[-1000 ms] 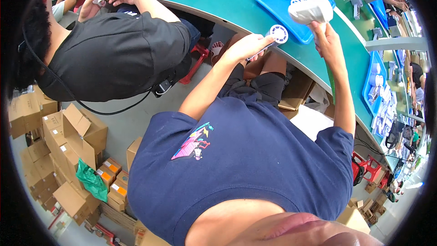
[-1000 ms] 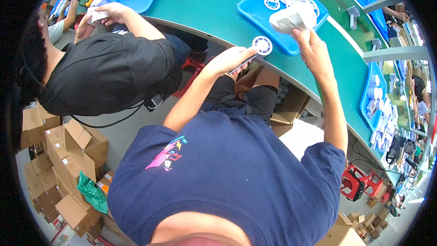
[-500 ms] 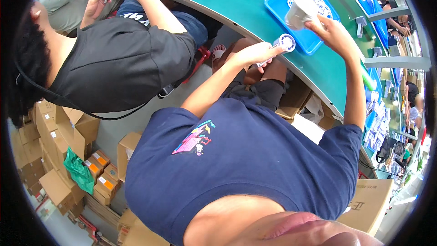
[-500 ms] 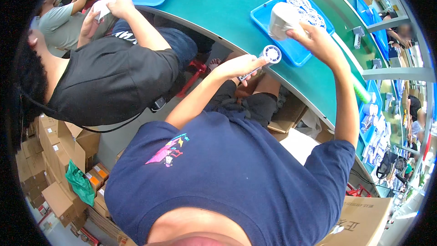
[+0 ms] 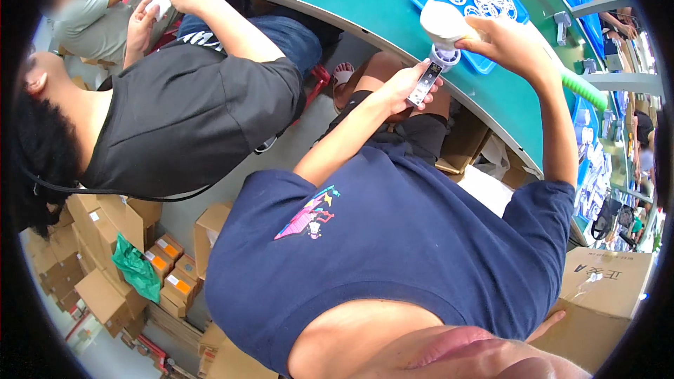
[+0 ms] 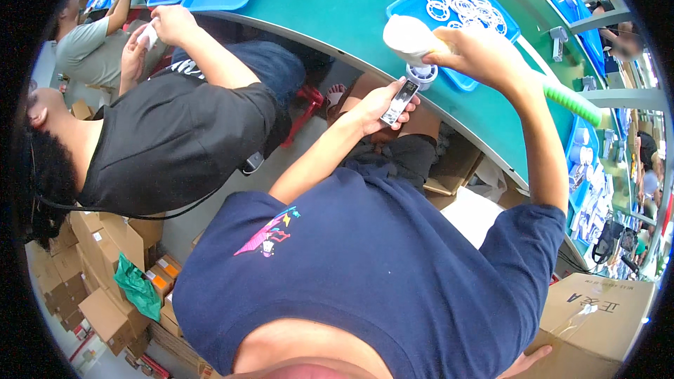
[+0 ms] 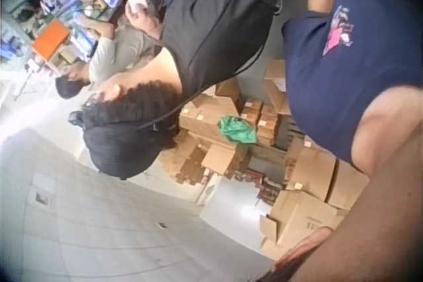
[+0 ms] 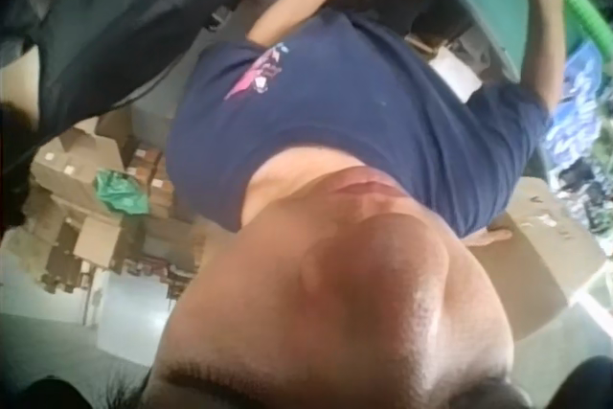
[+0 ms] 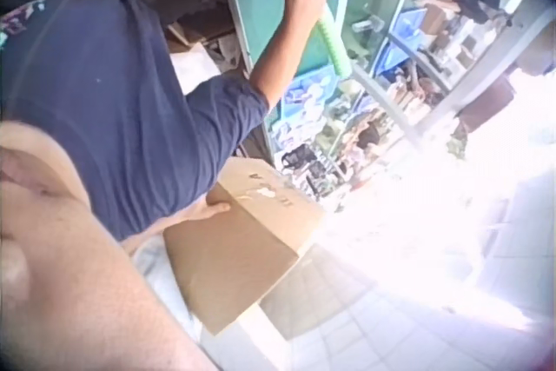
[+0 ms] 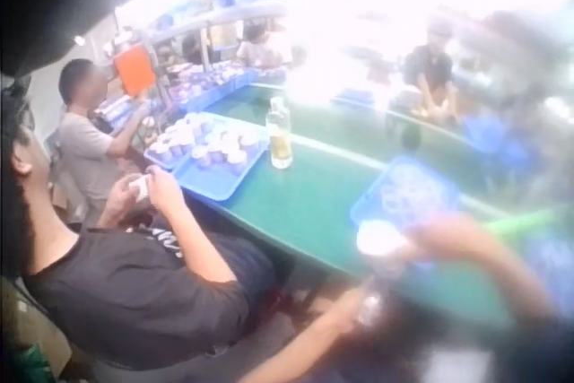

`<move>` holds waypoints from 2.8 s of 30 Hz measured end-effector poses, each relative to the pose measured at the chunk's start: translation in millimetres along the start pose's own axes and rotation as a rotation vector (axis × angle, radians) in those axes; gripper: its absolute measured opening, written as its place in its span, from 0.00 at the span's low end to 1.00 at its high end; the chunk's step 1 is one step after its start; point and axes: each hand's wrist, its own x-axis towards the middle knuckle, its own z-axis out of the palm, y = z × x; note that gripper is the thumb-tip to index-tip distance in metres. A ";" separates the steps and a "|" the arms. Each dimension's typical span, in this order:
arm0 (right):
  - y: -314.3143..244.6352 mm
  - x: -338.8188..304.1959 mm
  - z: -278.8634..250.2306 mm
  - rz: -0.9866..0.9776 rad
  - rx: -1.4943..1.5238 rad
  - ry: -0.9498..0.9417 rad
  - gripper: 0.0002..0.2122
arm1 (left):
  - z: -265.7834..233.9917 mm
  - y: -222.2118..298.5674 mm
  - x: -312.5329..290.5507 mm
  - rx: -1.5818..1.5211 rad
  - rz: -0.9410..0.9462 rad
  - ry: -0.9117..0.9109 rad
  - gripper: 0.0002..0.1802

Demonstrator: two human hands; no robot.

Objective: Assembling small white circular plastic components at a factory workbench using a rubber mallet.

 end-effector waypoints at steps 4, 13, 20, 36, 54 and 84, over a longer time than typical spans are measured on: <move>-0.7 -7.2 10.7 0.010 -0.017 0.250 0.19 | 9.6 -5.8 5.1 -0.073 0.026 -0.018 0.27; -10.7 -32.6 27.3 0.077 -0.082 0.401 0.21 | 27.3 -23.3 15.0 -0.152 0.132 0.071 0.29; -35.5 -58.1 51.9 0.211 -0.024 0.514 0.22 | 32.7 -24.5 15.0 -0.100 0.174 0.131 0.29; -88.5 -49.0 155.3 0.637 0.228 0.886 0.22 | 43.3 -42.4 39.9 -0.084 0.404 0.170 0.23; -82.7 -56.3 173.6 0.641 0.364 1.116 0.19 | 26.1 -16.2 17.0 -0.039 0.148 0.118 0.29; 2.5 -9.9 169.6 0.600 0.255 0.905 0.22 | -29.2 55.1 -62.2 -0.593 -0.350 -0.641 0.23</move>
